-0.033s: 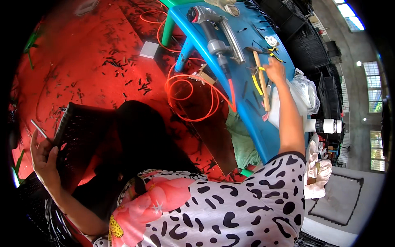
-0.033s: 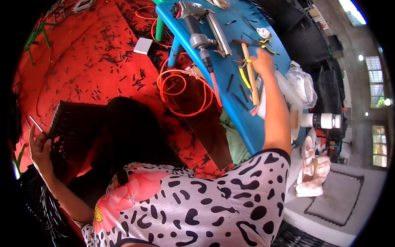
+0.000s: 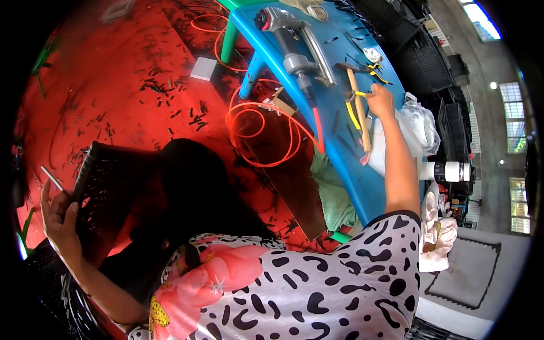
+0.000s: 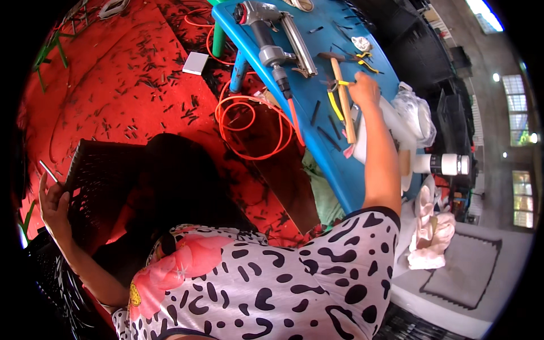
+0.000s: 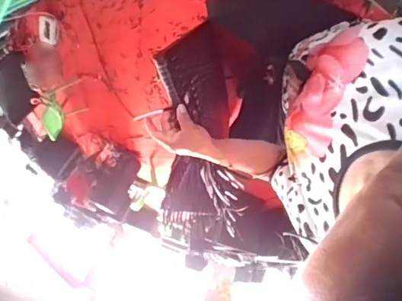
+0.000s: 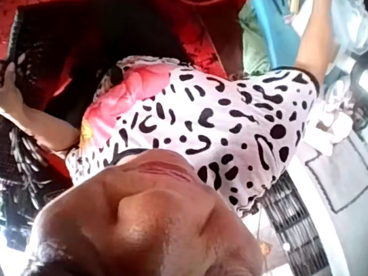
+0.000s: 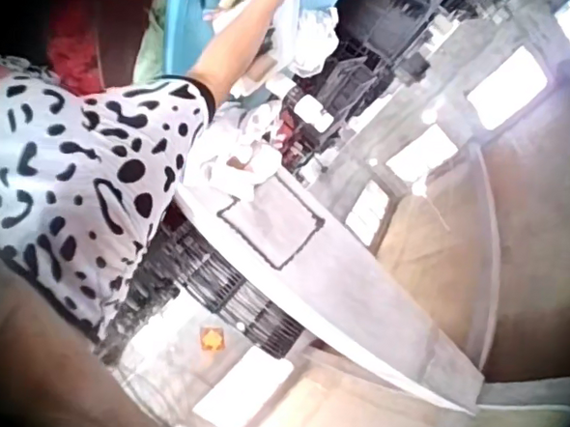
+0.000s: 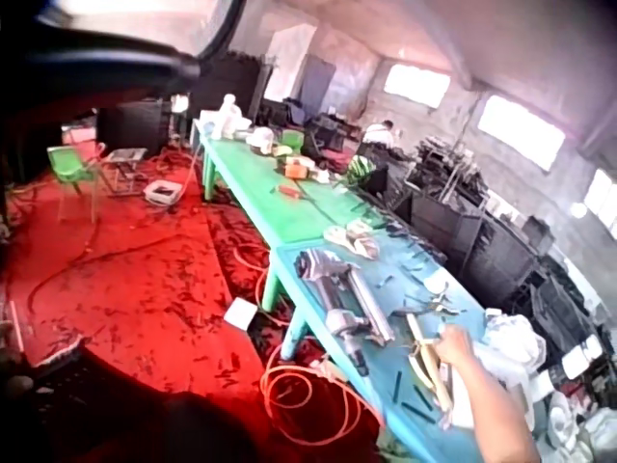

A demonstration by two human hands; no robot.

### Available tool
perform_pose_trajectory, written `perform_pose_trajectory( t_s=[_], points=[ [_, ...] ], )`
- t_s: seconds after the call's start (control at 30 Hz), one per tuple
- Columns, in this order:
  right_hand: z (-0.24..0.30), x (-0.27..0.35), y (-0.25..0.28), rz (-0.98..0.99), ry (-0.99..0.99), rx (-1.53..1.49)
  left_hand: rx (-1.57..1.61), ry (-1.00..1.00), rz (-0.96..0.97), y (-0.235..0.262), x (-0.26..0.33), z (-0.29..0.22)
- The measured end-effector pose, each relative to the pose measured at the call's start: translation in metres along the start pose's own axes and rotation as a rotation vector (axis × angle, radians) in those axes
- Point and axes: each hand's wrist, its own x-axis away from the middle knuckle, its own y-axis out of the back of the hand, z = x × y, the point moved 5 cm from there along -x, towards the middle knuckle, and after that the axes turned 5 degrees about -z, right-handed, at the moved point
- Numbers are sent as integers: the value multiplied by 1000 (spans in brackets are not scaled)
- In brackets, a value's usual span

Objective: The person attaches black strips to a plastic mesh panel by hand and using a pneumatic stapler, occasionally using a hammer and pliers to secure or adjust the components.

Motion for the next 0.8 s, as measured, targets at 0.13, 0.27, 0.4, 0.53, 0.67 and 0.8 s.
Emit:
perform_pose_trajectory(
  t_s=[0.13, 0.27, 0.4, 0.53, 0.67, 0.8],
  points=[
    [-1, 20, 15, -171, 49, 228, 3, 25, 13, 1, -10, 6],
    [-15, 14, -4, 242, -23, 180, -7, 37, 49, -2, -18, 9],
    [2, 17, 3, 563, -564, -424, -14, 20, 62, 4, -8, 6],
    [5, -10, -61, 476, -101, -1, -62, 12, -20, 27, 4, 5],
    [-92, -12, -98, 7, 48, -183, -199, -104, -86, -10, -2, -35],
    [-121, -44, -57, -387, 173, 164, 87, -97, -54, -14, -4, -39]
  ],
)
